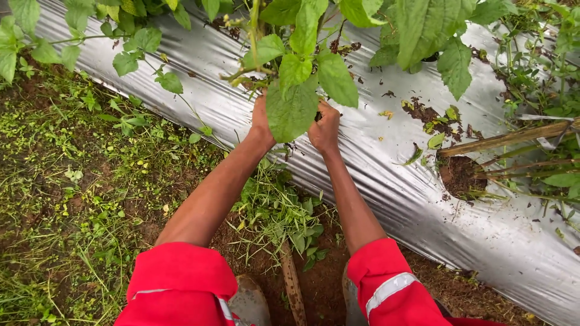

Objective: The person removes weeds from around the base of tomato plants by hand, pulling them out and placing them on the ground. Later, the person uses a small hand hoe to loosen the soil and remove additional weeds near the plastic mulch.

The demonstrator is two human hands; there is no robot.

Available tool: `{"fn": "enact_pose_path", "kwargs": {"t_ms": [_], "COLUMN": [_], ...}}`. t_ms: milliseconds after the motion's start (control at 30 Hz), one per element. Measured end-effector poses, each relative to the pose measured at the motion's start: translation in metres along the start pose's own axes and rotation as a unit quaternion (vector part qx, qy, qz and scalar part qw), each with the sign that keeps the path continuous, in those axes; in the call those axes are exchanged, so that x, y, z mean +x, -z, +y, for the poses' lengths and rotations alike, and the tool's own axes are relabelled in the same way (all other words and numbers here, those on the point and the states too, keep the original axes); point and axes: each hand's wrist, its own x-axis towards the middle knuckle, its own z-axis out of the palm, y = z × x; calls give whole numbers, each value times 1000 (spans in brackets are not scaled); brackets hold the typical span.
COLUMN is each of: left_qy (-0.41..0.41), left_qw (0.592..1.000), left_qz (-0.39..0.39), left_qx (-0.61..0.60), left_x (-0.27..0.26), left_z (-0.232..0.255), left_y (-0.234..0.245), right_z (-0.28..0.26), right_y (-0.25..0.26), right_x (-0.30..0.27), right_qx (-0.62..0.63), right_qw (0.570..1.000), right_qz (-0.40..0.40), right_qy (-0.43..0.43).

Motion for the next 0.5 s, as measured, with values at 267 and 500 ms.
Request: {"fn": "enact_pose_path", "kwargs": {"t_ms": [267,500], "left_qy": [19,33], "left_qw": [993,982], "left_qz": [48,81], "left_qx": [-102,-167], "left_x": [-4,-13], "left_z": [-22,-33], "left_y": [-5,-15], "right_z": [-7,-71], "right_y": [-9,-13], "right_x": [0,2], "right_qx": [-55,-95], "right_qw": [997,992], "right_qz": [23,42], "right_qy": [56,71]}}
